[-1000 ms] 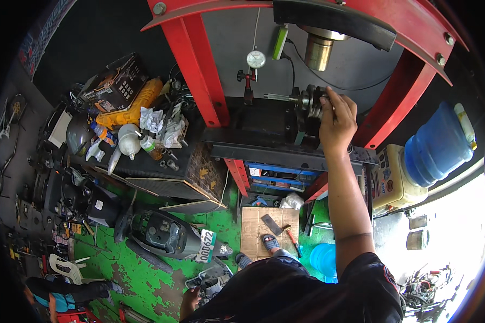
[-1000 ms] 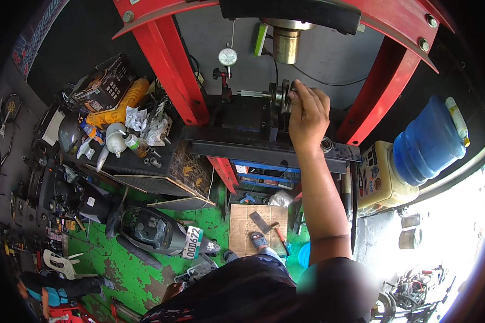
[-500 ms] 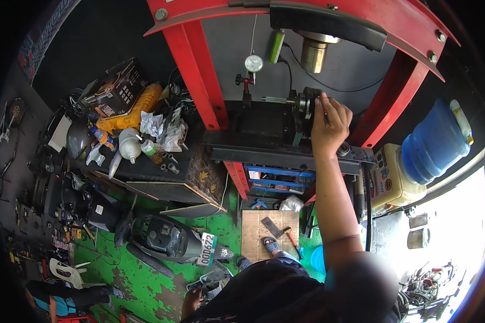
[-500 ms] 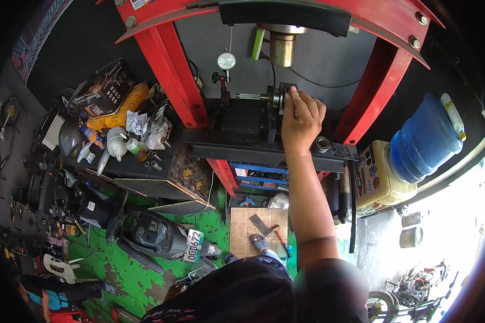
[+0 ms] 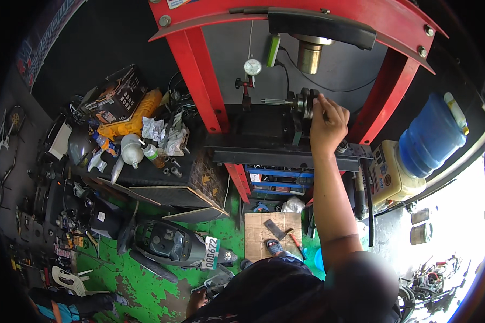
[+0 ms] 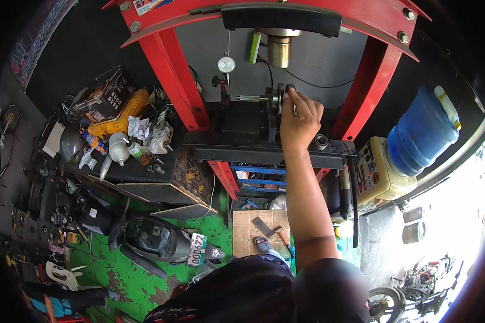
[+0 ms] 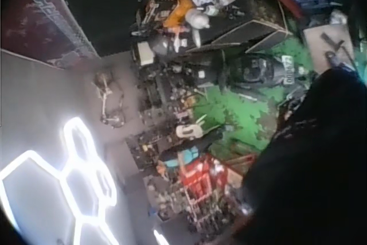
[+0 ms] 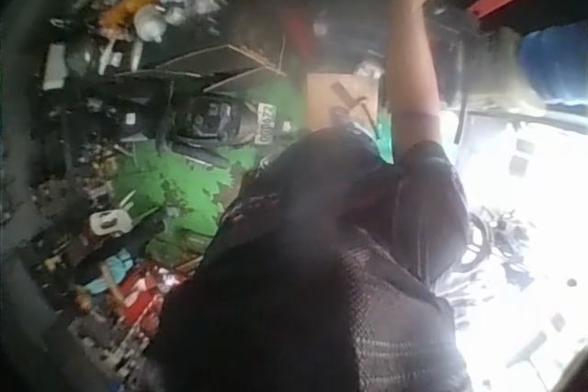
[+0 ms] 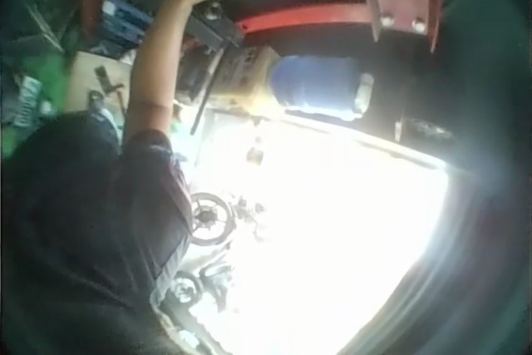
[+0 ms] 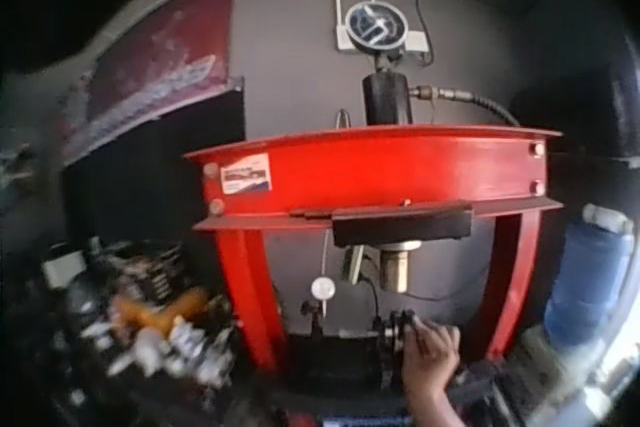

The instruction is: The person uses a hammer and a metal block to tap a bearing onto a shaft. They then place the shaft into a red hydraulic press and adjust a dial indicator gauge attached to the press. The person rotates the shaft and makes fine adjustments to the gauge and the shaft position throughout the clip.

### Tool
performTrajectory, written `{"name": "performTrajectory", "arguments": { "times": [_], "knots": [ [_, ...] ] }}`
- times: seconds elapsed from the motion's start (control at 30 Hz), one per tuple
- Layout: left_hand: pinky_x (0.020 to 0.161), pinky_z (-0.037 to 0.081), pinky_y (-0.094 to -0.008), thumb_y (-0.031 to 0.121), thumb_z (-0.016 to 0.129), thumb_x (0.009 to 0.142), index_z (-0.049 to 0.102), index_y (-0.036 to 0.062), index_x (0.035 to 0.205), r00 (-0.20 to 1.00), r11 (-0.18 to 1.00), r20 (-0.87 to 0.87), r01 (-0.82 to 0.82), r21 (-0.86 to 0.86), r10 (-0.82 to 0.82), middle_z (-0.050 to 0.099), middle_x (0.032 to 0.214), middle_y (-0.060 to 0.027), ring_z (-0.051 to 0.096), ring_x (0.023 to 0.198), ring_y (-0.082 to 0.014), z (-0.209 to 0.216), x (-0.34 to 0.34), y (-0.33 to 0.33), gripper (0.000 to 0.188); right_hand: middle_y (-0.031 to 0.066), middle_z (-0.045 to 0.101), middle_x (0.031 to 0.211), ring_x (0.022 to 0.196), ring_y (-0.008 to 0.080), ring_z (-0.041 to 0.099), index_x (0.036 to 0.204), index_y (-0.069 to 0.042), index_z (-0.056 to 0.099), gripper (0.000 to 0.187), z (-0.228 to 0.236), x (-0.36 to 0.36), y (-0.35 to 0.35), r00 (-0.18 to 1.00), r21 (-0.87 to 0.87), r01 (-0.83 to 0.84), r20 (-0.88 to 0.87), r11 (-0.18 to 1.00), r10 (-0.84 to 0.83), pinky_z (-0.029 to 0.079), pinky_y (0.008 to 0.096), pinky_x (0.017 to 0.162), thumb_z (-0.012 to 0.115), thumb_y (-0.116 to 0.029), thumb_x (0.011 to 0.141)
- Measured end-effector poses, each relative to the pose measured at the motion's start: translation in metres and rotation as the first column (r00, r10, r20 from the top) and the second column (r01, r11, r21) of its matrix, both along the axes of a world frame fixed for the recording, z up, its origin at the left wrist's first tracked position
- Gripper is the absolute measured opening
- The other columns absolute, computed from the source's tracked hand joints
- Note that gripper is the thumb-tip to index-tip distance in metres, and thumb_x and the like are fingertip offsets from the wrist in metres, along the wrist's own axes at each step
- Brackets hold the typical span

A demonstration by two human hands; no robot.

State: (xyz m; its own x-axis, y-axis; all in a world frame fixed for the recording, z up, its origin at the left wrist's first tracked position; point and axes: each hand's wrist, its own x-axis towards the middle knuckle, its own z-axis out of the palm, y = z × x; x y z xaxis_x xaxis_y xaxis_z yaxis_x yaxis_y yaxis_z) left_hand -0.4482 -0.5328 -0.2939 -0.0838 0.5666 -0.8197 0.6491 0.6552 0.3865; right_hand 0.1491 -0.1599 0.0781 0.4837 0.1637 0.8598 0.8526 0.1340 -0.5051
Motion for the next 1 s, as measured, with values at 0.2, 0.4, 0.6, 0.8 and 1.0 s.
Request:
{"name": "performTrajectory", "arguments": {
  "times": [0.2, 0.4, 0.6, 0.8, 1.0],
  "knots": [
    [0.072, 0.059, -0.0404, 0.033, 0.070, 0.093, 0.060, 0.0094, 0.125, 0.996, 0.999, 0.076, -0.039, -0.011, 0.040, 0.071, 0.102, -0.0075, 0.073, 0.091, -0.0252, 0.019, 0.009, 0.026, 0.041, 0.0059, 0.077, 0.093, 0.089, 0.0252, 0.065, 0.098, -0.009, 0.081, 0.013, -0.015, 0.016, 0.003, 0.999, -0.139, 0.003, -0.037, 0.990, -0.008, 0.051, 0.0367, 0.087, 0.079, -0.011, 0.085],
    [0.075, 0.060, -0.0432, 0.018, 0.081, 0.080, 0.058, 0.0081, 0.128, 0.778, 0.659, -0.271, 0.625, 0.417, -0.567, 0.072, 0.101, -0.0120, 0.072, 0.091, -0.0320, -0.033, -0.043, 0.012, 0.054, 0.0062, 0.077, 0.093, 0.086, 0.0259, 0.066, 0.096, -0.008, 0.081, 0.012, -0.010, 0.015, 0.002, 1.000, -0.064, -0.026, -0.015, 0.998, 0.025, 0.051, 0.0379, 0.085, 0.077, -0.012, 0.086],
    [0.076, 0.059, -0.0449, 0.020, 0.082, 0.081, 0.059, 0.0047, 0.127, 0.946, 0.888, -0.111, 0.326, 0.323, -0.306, 0.072, 0.103, -0.0157, 0.072, 0.093, -0.0344, -0.054, -0.067, 0.011, 0.053, 0.0067, 0.077, 0.094, 0.084, 0.0267, 0.065, 0.095, -0.008, 0.081, 0.013, 0.000, -0.001, -0.003, 0.999, 0.017, -0.025, -0.046, 1.000, 0.026, 0.053, 0.0375, 0.080, 0.079, -0.015, 0.085],
    [0.079, 0.058, -0.0459, 0.028, 0.077, 0.088, 0.059, 0.0041, 0.127, 0.993, 0.968, 0.013, 0.109, 0.227, -0.114, 0.072, 0.103, -0.0188, 0.072, 0.097, -0.0358, -0.050, -0.070, 0.018, 0.049, 0.0082, 0.077, 0.091, 0.088, 0.0267, 0.066, 0.095, -0.007, 0.081, 0.015, -0.007, 0.007, -0.003, 0.992, -0.137, -0.018, -0.126, 0.990, 0.000, 0.052, 0.0404, 0.085, 0.079, -0.018, 0.085],
    [0.086, 0.055, -0.0479, 0.040, 0.066, 0.095, 0.060, 0.0026, 0.129, 0.656, 0.617, -0.365, 0.752, 0.234, -0.661, 0.073, 0.100, -0.0207, 0.072, 0.100, -0.0361, -0.061, -0.094, 0.021, 0.051, 0.0085, 0.076, 0.092, 0.088, 0.0232, 0.069, 0.100, -0.009, 0.082, 0.017, -0.021, 0.005, 0.000, 0.962, -0.178, -0.045, -0.272, 0.983, -0.005, 0.054, 0.0358, 0.082, 0.080, -0.020, 0.087]
  ]
}}
